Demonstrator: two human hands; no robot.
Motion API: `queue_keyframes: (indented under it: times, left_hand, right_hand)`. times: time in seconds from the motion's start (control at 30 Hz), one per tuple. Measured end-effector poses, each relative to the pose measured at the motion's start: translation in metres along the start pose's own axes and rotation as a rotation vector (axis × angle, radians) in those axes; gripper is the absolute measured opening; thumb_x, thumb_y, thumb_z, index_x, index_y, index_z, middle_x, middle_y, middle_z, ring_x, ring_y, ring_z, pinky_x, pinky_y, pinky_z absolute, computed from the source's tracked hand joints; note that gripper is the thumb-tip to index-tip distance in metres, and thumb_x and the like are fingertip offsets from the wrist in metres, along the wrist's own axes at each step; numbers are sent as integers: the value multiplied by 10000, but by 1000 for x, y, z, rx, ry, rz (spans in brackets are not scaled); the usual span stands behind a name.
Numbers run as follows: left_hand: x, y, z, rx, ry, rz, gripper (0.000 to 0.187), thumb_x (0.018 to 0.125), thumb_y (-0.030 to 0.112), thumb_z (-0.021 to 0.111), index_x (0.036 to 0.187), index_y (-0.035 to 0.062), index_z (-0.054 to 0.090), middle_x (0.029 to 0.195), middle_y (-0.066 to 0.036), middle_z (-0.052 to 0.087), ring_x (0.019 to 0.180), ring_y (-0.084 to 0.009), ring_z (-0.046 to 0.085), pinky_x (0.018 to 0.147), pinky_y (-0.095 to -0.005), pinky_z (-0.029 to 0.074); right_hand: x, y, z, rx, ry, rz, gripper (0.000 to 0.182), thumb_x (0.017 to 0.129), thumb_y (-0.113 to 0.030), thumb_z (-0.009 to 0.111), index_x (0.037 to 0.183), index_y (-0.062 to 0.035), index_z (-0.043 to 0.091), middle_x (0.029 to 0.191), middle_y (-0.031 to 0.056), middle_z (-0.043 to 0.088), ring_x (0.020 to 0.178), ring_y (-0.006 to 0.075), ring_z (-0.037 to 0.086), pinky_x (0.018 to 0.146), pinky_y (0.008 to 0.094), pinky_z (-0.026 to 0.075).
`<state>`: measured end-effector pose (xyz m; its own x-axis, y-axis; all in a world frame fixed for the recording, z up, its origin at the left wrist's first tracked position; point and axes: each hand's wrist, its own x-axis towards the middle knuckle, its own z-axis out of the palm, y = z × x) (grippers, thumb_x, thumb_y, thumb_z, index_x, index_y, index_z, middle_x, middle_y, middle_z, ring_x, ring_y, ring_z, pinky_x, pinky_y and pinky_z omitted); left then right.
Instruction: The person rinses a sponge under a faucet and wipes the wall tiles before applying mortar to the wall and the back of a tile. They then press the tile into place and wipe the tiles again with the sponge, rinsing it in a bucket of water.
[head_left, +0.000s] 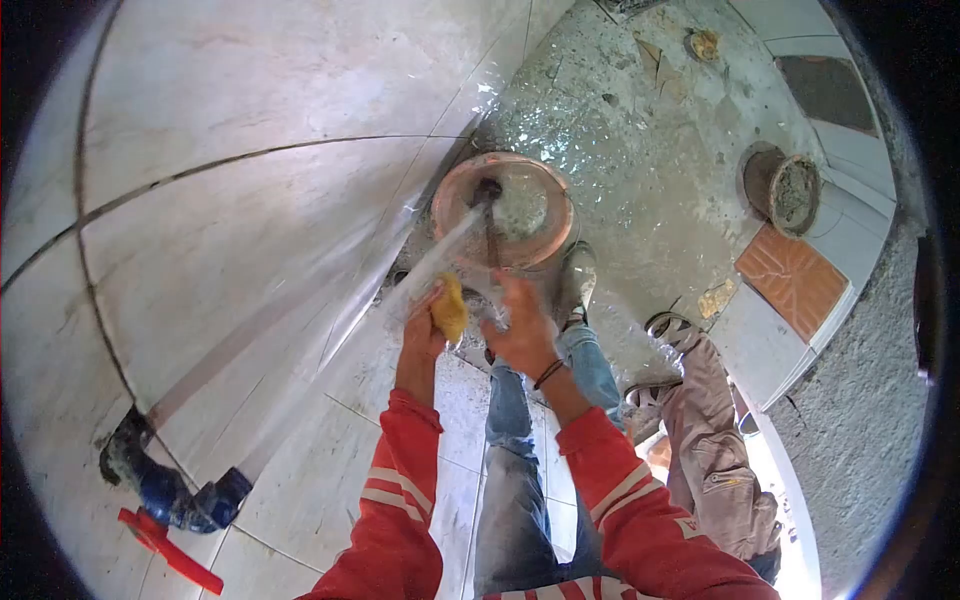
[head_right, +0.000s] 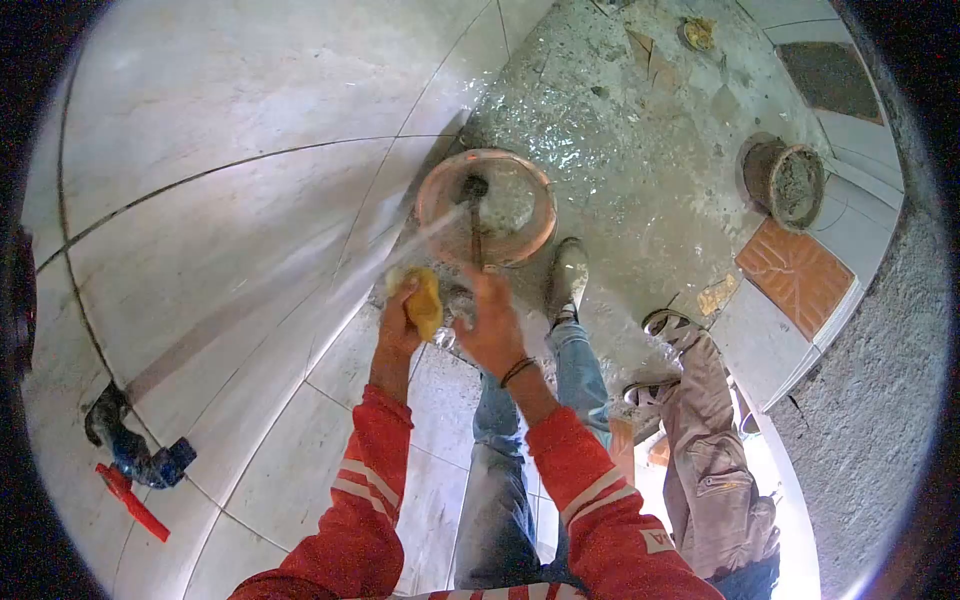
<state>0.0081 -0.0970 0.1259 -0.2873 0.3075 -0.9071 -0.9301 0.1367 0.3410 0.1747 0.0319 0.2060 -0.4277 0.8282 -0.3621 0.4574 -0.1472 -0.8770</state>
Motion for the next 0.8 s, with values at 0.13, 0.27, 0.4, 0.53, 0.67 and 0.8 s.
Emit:
queue_keyframes:
  times: [0.13, 0.27, 0.4, 0.53, 0.67, 0.8]
  left_hand:
    - [-35, -10, 50, 121, 46, 84, 361, 985, 118, 668, 1327, 31, 595, 1218, -112, 690, 1102, -263, 695, 945, -412, 601]
    - [-19, -10, 50, 337, 191, 141, 244, 1002, 134, 662, 1219, 22, 655, 1098, -97, 710, 989, -238, 700, 868, -368, 597]
    - [23, -7, 42, 203, 51, 154, 227, 1026, 218, 681, 1171, 44, 668, 1059, -73, 705, 927, -213, 699, 829, -364, 597]
    - [35, 0, 81, 118, -10, 157, 263, 1042, 301, 680, 1176, 75, 664, 1052, -57, 702, 925, -195, 701, 799, -363, 596]
    - [32, -7, 88, 75, -12, 95, 277, 1042, 303, 682, 1193, 72, 662, 1057, -53, 703, 923, -190, 696, 785, -353, 590]
    - [31, -5, 91, 49, -13, 39, 292, 1041, 305, 684, 1210, 69, 659, 1062, -50, 703, 921, -184, 690, 770, -343, 585]
  right_hand:
    - [-15, -21, 34, -398, -388, -121, 855, 802, -131, 794, 1547, -45, 384, 1432, 248, 485, 1238, 461, 577, 1010, 521, 550]
    - [-2, -9, 52, -438, -495, 144, 979, 803, -160, 801, 1597, 7, 253, 1353, 312, 528, 1214, 502, 585, 1020, 564, 526]
    - [13, 19, 77, -490, -309, 48, 740, 881, -225, 778, 1502, -58, 412, 1225, 285, 651, 1108, 474, 684, 921, 559, 585]
    - [55, -6, 49, -540, -386, 298, 449, 862, -322, 793, 1188, -31, 691, 1099, 298, 730, 1040, 482, 711, 887, 557, 591]
    - [66, 12, 33, -620, -471, 176, 450, 856, -343, 796, 1169, -31, 711, 1116, 289, 727, 1057, 478, 706, 896, 563, 585]
    - [65, 9, 21, -663, -520, 157, 448, 846, -349, 803, 1125, -10, 715, 1113, 282, 726, 1080, 475, 694, 914, 561, 577]
